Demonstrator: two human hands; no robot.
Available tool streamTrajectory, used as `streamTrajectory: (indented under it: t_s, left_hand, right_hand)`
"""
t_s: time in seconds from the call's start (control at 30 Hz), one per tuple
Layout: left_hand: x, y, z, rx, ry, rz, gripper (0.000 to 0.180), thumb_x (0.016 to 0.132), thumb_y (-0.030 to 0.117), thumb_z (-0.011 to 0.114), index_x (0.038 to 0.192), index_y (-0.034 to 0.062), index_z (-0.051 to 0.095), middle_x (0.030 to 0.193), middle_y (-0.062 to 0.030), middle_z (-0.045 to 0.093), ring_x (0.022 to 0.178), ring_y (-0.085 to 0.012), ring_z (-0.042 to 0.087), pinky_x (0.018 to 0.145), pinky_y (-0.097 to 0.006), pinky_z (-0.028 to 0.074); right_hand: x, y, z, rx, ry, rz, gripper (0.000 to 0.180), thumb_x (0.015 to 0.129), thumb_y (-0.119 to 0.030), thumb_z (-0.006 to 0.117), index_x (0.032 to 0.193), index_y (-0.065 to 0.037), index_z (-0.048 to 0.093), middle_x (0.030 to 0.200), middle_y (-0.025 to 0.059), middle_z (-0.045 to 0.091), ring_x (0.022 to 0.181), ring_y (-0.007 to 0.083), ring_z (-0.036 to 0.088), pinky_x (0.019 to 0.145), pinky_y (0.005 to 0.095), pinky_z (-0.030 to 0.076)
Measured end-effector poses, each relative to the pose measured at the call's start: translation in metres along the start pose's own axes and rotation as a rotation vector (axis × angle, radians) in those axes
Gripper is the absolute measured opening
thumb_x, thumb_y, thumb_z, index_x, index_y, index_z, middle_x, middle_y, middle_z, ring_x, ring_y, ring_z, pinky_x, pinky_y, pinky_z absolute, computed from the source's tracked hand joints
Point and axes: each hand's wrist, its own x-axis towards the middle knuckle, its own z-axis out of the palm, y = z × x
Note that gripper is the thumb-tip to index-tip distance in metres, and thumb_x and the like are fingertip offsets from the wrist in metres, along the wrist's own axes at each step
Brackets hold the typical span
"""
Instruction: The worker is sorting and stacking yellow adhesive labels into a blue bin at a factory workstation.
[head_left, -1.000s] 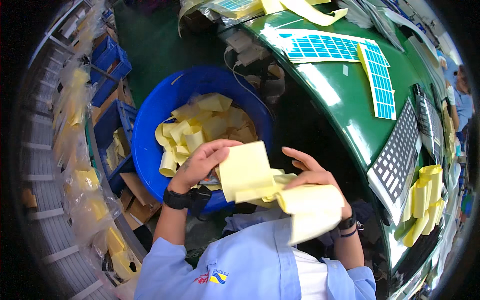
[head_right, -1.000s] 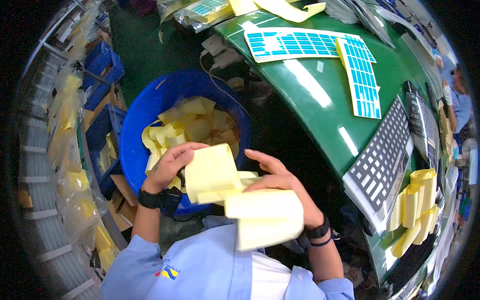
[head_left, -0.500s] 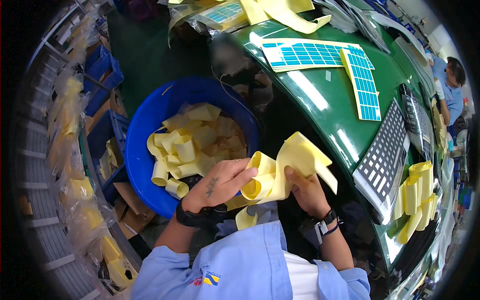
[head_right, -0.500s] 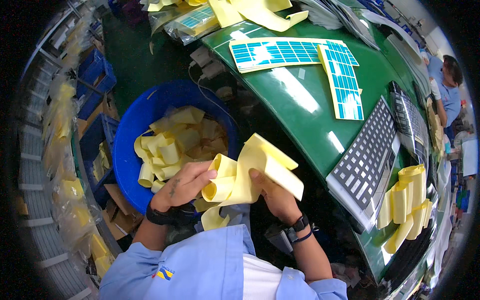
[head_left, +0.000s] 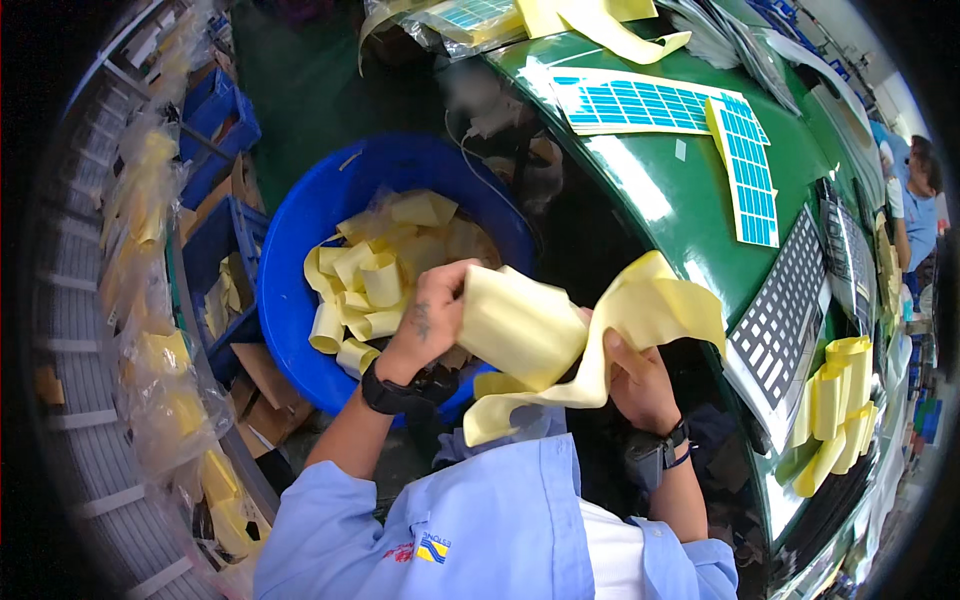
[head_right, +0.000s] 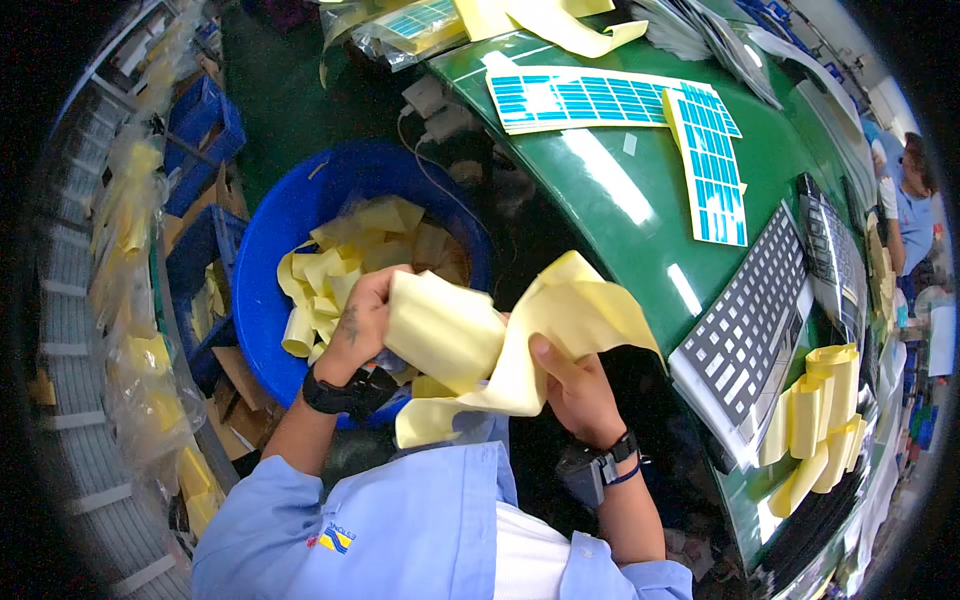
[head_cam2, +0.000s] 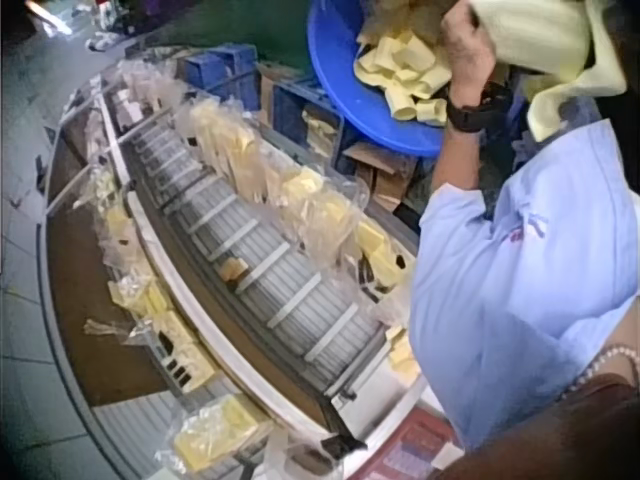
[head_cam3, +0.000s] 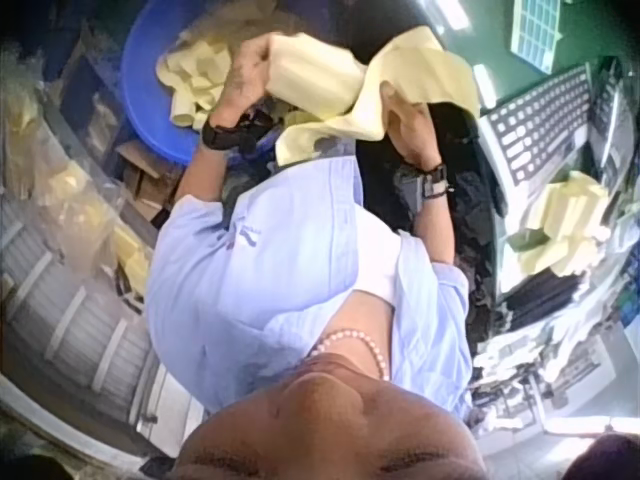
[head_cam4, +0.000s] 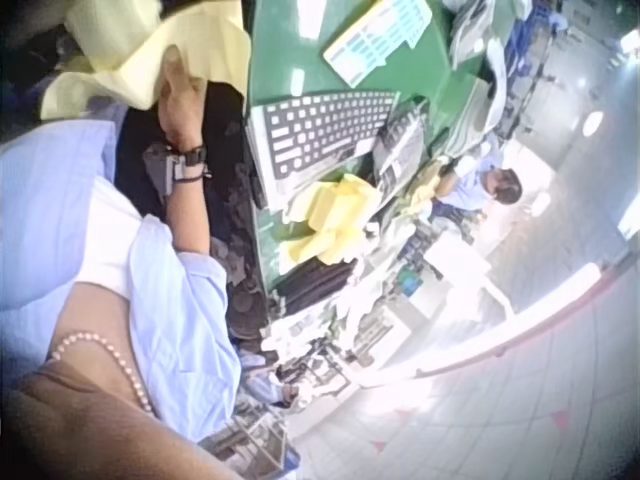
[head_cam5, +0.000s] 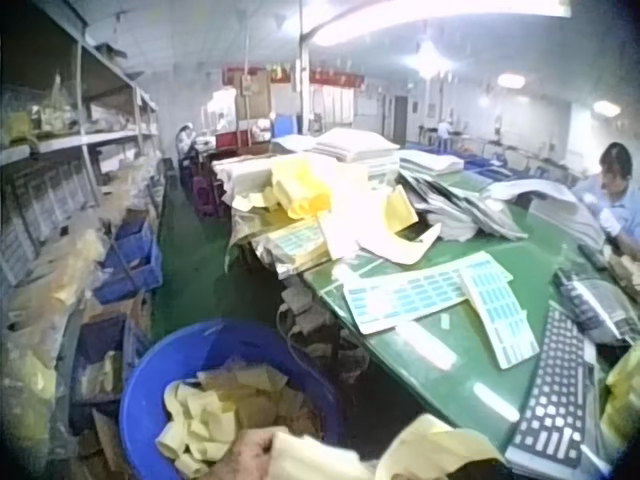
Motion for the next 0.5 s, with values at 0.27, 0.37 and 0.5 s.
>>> streamTrajectory:
  t_s: [0.27,0.37,0.5]
  left_hand:
    - [-0.004,-0.005,0.006,0.021,-0.006,-0.151,0.021,0.082,0.016,0.052,0.085,-0.0034,0.061,0.071,-0.0039,0.063,0.064,-0.0061,0.055,0.057,-0.022,0.044]
    - [-0.004,0.008,0.01,0.205,-0.039,-0.024,0.023,0.083,0.017,0.05,0.083,-0.0027,0.061,0.07,-0.007,0.062,0.064,-0.008,0.057,0.056,-0.024,0.043]
    - [-0.005,0.034,0.021,0.197,-0.003,0.03,0.027,0.084,0.023,0.049,0.079,-0.0024,0.057,0.065,-0.0088,0.059,0.06,-0.0091,0.054,0.054,-0.026,0.04]
  right_hand:
    - [0.009,-0.005,0.001,-0.534,-0.24,-0.3,0.035,0.076,-0.022,0.06,0.102,0.0,0.058,0.121,0.0161,0.046,0.111,0.0236,0.045,0.09,0.0314,0.039]
    - [0.019,0.0,-0.001,-0.476,-0.379,-0.35,0.033,0.076,-0.016,0.061,0.105,-0.002,0.057,0.122,0.0163,0.047,0.108,0.024,0.049,0.089,0.0314,0.04]
    - [0.012,0.036,-0.035,-0.627,0.146,-0.209,0.028,0.081,-0.015,0.059,0.106,-0.004,0.056,0.104,0.0077,0.059,0.093,0.0161,0.057,0.078,0.0287,0.046]
